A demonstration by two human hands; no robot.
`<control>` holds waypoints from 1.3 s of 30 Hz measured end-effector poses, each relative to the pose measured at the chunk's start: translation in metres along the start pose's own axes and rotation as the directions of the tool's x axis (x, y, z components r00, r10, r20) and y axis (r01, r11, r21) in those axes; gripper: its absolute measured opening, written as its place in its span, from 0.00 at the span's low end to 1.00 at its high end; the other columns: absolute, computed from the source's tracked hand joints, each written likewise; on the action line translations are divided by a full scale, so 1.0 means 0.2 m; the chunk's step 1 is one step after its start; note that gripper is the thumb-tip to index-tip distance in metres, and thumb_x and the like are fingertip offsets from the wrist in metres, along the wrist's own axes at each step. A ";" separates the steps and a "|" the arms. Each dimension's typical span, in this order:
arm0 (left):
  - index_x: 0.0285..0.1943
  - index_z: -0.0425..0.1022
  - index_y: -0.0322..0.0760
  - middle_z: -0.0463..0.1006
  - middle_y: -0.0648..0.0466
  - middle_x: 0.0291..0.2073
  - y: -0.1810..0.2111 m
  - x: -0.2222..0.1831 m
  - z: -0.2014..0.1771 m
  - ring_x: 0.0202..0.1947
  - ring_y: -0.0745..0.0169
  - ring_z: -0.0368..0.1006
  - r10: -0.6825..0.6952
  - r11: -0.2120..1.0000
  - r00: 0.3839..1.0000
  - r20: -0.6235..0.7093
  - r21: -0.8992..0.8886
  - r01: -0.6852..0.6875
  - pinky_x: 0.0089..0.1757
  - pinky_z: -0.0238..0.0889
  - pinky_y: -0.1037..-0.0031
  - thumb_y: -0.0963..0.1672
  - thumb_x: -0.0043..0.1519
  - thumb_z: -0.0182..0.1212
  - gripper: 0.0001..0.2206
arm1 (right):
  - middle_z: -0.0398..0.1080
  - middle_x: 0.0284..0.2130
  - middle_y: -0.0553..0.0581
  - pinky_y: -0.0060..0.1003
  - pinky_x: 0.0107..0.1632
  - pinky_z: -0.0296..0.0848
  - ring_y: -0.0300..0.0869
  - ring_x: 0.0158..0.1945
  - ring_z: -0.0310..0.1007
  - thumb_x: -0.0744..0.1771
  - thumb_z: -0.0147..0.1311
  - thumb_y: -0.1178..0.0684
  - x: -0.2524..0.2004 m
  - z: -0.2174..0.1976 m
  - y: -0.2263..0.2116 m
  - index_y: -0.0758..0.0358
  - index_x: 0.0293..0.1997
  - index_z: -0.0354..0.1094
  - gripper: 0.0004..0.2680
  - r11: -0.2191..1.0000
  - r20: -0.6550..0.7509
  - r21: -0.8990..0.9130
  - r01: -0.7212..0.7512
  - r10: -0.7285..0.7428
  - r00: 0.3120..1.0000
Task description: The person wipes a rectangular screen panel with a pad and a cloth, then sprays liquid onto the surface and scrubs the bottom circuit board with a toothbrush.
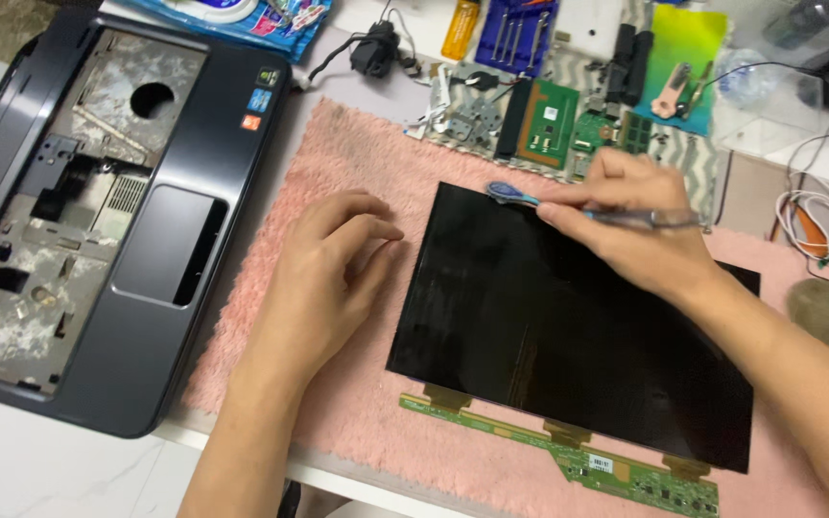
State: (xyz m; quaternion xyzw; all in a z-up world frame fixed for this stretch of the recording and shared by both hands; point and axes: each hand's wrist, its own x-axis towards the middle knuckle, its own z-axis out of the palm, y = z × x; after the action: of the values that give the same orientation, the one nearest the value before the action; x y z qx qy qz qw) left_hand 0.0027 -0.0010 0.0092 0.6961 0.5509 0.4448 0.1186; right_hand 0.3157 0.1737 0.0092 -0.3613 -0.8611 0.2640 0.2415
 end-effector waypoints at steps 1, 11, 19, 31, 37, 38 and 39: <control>0.48 0.81 0.32 0.82 0.46 0.51 -0.01 0.00 0.00 0.55 0.42 0.79 0.007 1.000 1.000 0.002 -0.001 -0.007 0.56 0.70 0.54 0.38 0.73 0.66 0.01 | 0.71 0.29 0.49 0.33 0.40 0.65 0.36 0.34 0.64 0.71 0.74 0.54 -0.01 -0.01 -0.03 0.55 0.53 0.88 0.06 1.000 -0.006 -0.002 -0.002 0.001 1.000; 0.49 0.81 0.33 0.82 0.45 0.53 0.00 -0.01 0.00 0.58 0.43 0.78 -0.016 1.000 1.000 0.026 -0.011 0.016 0.59 0.69 0.55 0.37 0.74 0.65 0.01 | 0.68 0.30 0.51 0.33 0.38 0.59 0.37 0.33 0.63 0.71 0.72 0.59 -0.19 0.02 -0.12 0.62 0.55 0.87 0.07 0.993 -0.044 0.033 0.109 -0.108 0.993; 0.50 0.82 0.34 0.82 0.46 0.54 0.00 -0.01 0.00 0.59 0.44 0.78 -0.036 0.999 0.999 0.039 -0.006 0.036 0.59 0.69 0.56 0.37 0.73 0.66 0.02 | 0.69 0.27 0.47 0.40 0.44 0.55 0.37 0.31 0.63 0.69 0.69 0.55 -0.51 0.06 -0.41 0.59 0.53 0.87 0.08 0.943 0.112 0.122 0.308 -0.322 0.940; 0.50 0.84 0.32 0.83 0.44 0.54 0.01 0.00 -0.01 0.57 0.44 0.81 -0.045 0.998 0.997 0.058 0.044 0.042 0.59 0.71 0.56 0.37 0.73 0.65 0.03 | 0.73 0.29 0.50 0.31 0.40 0.61 0.35 0.33 0.64 0.72 0.73 0.58 -0.13 -0.08 0.07 0.58 0.54 0.86 0.05 0.993 -0.027 0.021 0.114 -0.114 0.993; 0.50 0.85 0.32 0.83 0.45 0.55 -0.01 -0.01 -0.01 0.59 0.45 0.81 -0.070 0.997 0.996 0.049 0.049 0.067 0.61 0.72 0.58 0.37 0.73 0.66 0.03 | 0.66 0.30 0.48 0.34 0.42 0.61 0.36 0.35 0.62 0.72 0.74 0.57 -0.18 -0.11 -0.06 0.57 0.54 0.88 0.05 0.998 -0.068 0.049 0.032 -0.028 0.997; 0.50 0.85 0.32 0.83 0.45 0.55 0.00 -0.01 -0.01 0.60 0.45 0.80 -0.071 0.996 0.996 0.051 0.053 0.068 0.61 0.71 0.58 0.37 0.73 0.66 0.03 | 0.66 0.30 0.47 0.36 0.45 0.60 0.37 0.36 0.63 0.72 0.74 0.57 -0.20 -0.11 -0.06 0.57 0.52 0.88 0.04 0.999 -0.080 0.003 0.047 -0.047 0.996; 0.50 0.85 0.32 0.82 0.45 0.56 0.00 0.00 -0.01 0.60 0.45 0.80 -0.071 0.996 0.996 0.058 0.056 0.068 0.62 0.70 0.58 0.37 0.73 0.66 0.03 | 0.65 0.31 0.47 0.38 0.49 0.60 0.38 0.37 0.63 0.72 0.74 0.56 -0.22 -0.11 -0.06 0.57 0.51 0.89 0.03 0.997 -0.093 -0.043 0.059 -0.062 0.994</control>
State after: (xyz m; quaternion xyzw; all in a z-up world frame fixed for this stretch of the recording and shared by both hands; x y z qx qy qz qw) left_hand 0.0014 -0.0024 0.0101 0.6923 0.5829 0.4045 0.1317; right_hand 0.3501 0.1391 0.0226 -0.3518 -0.8644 0.2220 0.2823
